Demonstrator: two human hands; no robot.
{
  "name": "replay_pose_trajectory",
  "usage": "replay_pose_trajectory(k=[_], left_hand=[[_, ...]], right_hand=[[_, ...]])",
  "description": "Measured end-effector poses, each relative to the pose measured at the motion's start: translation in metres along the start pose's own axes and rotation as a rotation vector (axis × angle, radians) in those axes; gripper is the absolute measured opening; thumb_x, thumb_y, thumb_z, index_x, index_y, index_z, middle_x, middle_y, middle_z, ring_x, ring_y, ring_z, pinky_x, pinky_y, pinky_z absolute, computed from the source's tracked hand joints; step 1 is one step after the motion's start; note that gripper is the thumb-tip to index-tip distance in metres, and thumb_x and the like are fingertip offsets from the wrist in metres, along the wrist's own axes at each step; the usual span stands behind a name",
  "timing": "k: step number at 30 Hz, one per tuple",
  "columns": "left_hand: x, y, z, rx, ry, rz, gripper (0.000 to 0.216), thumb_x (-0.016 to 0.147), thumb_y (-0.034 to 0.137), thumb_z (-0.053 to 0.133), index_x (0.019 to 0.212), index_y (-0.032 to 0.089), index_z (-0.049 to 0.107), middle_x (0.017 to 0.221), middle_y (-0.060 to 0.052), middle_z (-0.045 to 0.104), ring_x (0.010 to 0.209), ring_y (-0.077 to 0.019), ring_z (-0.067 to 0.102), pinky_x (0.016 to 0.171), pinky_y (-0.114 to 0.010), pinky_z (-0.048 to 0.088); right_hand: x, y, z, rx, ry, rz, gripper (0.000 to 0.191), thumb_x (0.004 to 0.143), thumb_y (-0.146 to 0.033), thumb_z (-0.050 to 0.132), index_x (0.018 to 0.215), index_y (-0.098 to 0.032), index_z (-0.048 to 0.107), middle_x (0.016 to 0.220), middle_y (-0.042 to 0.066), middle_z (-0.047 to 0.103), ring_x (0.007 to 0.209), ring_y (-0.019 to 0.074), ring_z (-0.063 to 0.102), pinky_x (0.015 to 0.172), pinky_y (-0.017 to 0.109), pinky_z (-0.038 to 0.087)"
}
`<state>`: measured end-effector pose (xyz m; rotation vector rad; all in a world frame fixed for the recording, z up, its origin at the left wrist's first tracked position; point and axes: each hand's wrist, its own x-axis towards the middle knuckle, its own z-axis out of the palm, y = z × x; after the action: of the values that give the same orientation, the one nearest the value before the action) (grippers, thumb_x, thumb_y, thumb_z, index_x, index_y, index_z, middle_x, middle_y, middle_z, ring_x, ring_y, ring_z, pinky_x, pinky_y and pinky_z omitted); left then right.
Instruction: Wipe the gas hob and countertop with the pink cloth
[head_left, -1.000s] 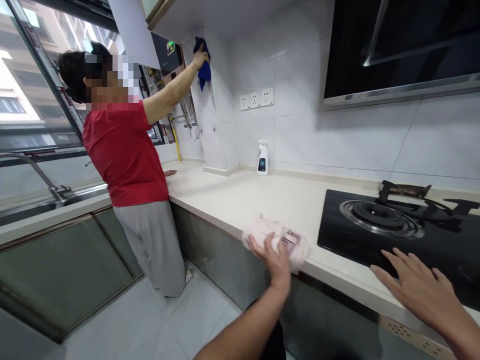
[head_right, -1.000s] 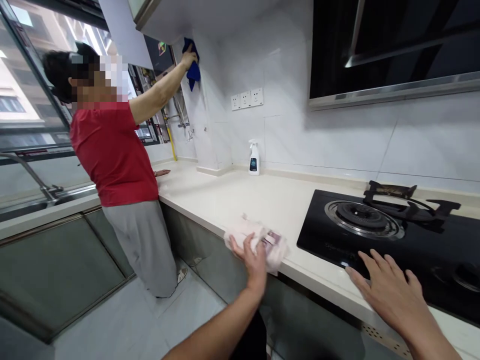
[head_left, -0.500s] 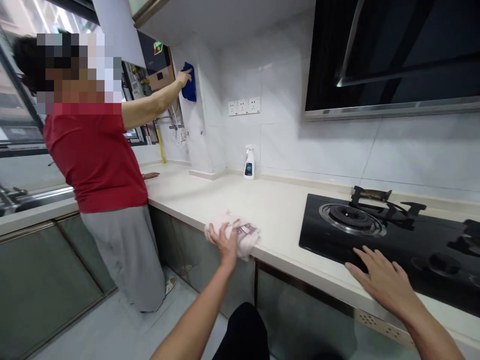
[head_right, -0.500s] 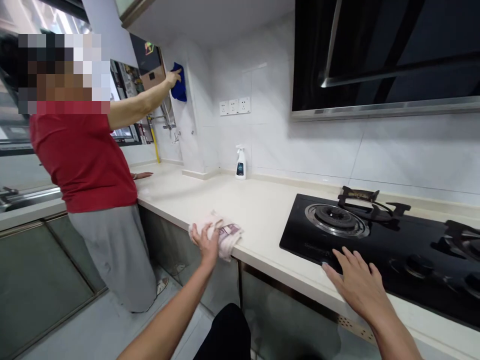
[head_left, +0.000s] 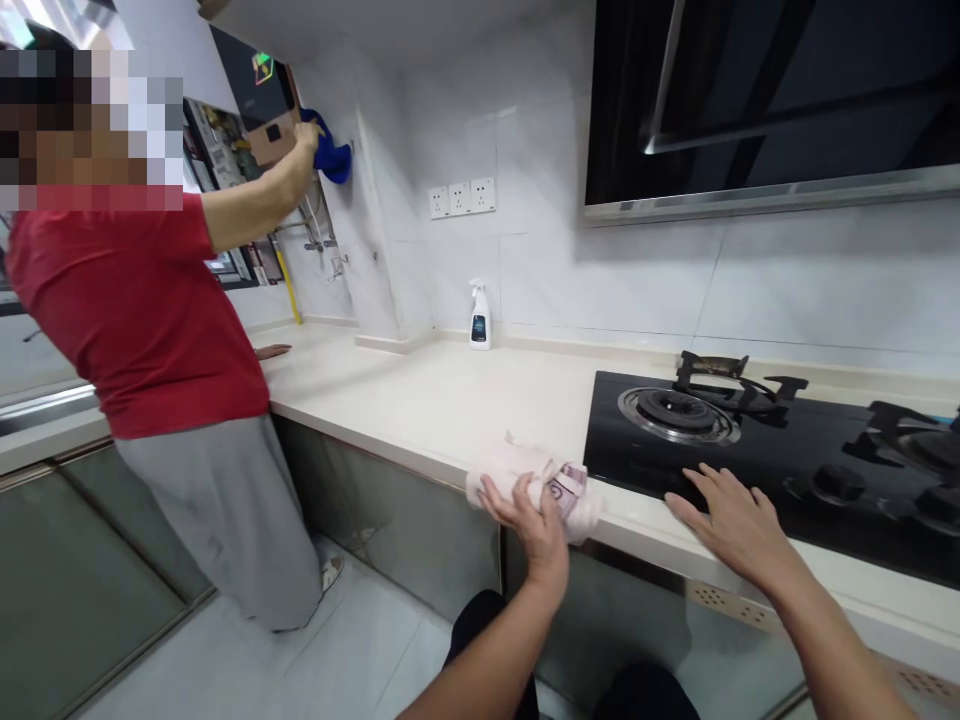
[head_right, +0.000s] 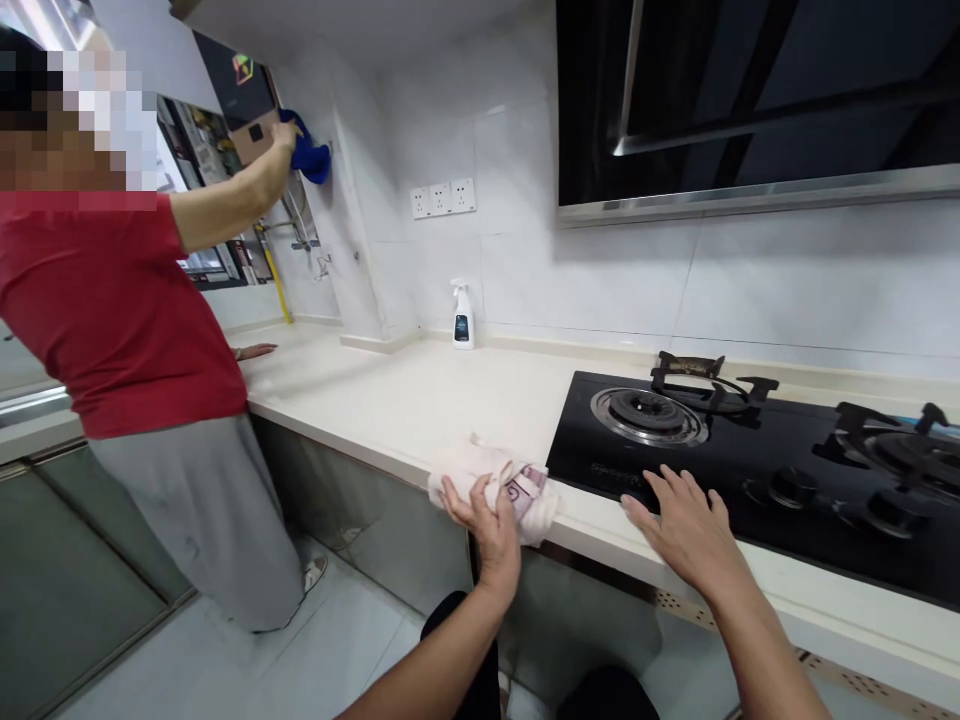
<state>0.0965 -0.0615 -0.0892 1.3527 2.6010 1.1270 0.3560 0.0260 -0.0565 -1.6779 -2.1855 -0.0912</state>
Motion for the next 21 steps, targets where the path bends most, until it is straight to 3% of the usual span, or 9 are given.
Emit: replay_pose_trajectory(k=[4, 7, 9, 11, 13, 17, 19, 21], left_hand=[[-0.031, 0.027, 0.004, 0.010, -0.177, 0.019, 0.053, 0.107, 0.034, 0.030, 0.159, 0.026, 0.029, 0.174, -0.019, 0.006, 0.161, -0.0387, 0.008, 0.126, -0.072, 0.010], [-0.040, 0.029, 0.000, -0.061, -0.189, 0.026, 0.060, 0.105, 0.036, 0.039, 0.162, 0.023, 0.027, 0.175, -0.017, -0.003, 0.161, -0.0400, -0.001, 0.126, -0.069, 0.015], [-0.041, 0.017, 0.000, -0.135, -0.199, 0.060, 0.066, 0.102, 0.037, 0.045, 0.163, 0.026, 0.026, 0.176, -0.013, -0.004, 0.161, -0.0400, -0.007, 0.128, -0.066, 0.015], [-0.040, -0.007, 0.001, -0.272, -0.182, 0.126, 0.071, 0.099, 0.040, 0.049, 0.164, 0.029, 0.024, 0.176, -0.010, 0.004, 0.161, -0.0381, -0.005, 0.129, -0.063, 0.015], [-0.037, -0.038, -0.001, -0.500, -0.119, 0.204, 0.071, 0.098, 0.039, 0.048, 0.164, 0.031, 0.022, 0.174, -0.011, 0.017, 0.162, -0.0352, 0.008, 0.129, -0.059, 0.020], [-0.016, -0.090, -0.034, -0.859, 0.048, 0.277, 0.058, 0.102, 0.034, 0.042, 0.159, 0.025, 0.031, 0.152, -0.016, 0.053, 0.142, -0.0298, 0.051, 0.115, -0.051, 0.046], [0.005, -0.092, -0.058, -0.797, 0.180, 0.324, 0.047, 0.101, 0.034, 0.048, 0.147, 0.025, 0.046, 0.140, -0.014, 0.062, 0.132, -0.0281, 0.058, 0.112, -0.049, 0.047], [0.031, -0.076, -0.078, -0.656, 0.254, 0.489, 0.035, 0.100, 0.034, 0.051, 0.132, 0.025, 0.060, 0.138, -0.012, 0.063, 0.132, -0.0280, 0.057, 0.116, -0.049, 0.043]], right_hand=[[-0.006, -0.014, -0.013, 0.139, 0.246, -0.085, 0.067, 0.100, -0.062, 0.029, 0.131, -0.015, 0.066, 0.151, 0.017, 0.053, 0.147, 0.0359, 0.040, 0.123, 0.061, 0.023], [-0.018, -0.065, -0.026, 0.355, 0.391, -0.257, 0.051, 0.104, -0.052, 0.036, 0.125, -0.017, 0.066, 0.140, 0.017, 0.060, 0.137, 0.0304, 0.051, 0.118, 0.052, 0.037], [-0.026, -0.114, -0.028, 0.453, 0.335, -0.461, 0.041, 0.105, -0.043, 0.040, 0.132, -0.021, 0.062, 0.143, 0.015, 0.058, 0.134, 0.0277, 0.053, 0.113, 0.048, 0.044], [-0.031, -0.159, -0.021, 0.440, 0.281, -0.657, 0.039, 0.104, -0.036, 0.046, 0.138, -0.022, 0.058, 0.148, 0.014, 0.055, 0.138, 0.0281, 0.049, 0.114, 0.049, 0.043], [-0.031, -0.191, -0.011, 0.366, 0.226, -0.752, 0.039, 0.103, -0.031, 0.050, 0.141, -0.023, 0.056, 0.145, 0.012, 0.057, 0.137, 0.0272, 0.049, 0.116, 0.050, 0.041], [-0.024, -0.216, 0.009, 0.192, 0.231, -0.670, 0.054, 0.099, -0.046, 0.064, 0.146, -0.023, 0.052, 0.151, 0.015, 0.054, 0.140, 0.0334, 0.047, 0.116, 0.057, 0.037], [-0.021, -0.219, 0.013, 0.128, 0.247, -0.612, 0.071, 0.089, -0.052, 0.076, 0.149, -0.024, 0.050, 0.156, 0.018, 0.048, 0.141, 0.0400, 0.043, 0.113, 0.062, 0.036], [-0.019, -0.221, 0.013, 0.084, 0.258, -0.565, 0.080, 0.082, -0.052, 0.083, 0.149, -0.024, 0.050, 0.153, 0.020, 0.050, 0.139, 0.0429, 0.045, 0.111, 0.063, 0.037]])
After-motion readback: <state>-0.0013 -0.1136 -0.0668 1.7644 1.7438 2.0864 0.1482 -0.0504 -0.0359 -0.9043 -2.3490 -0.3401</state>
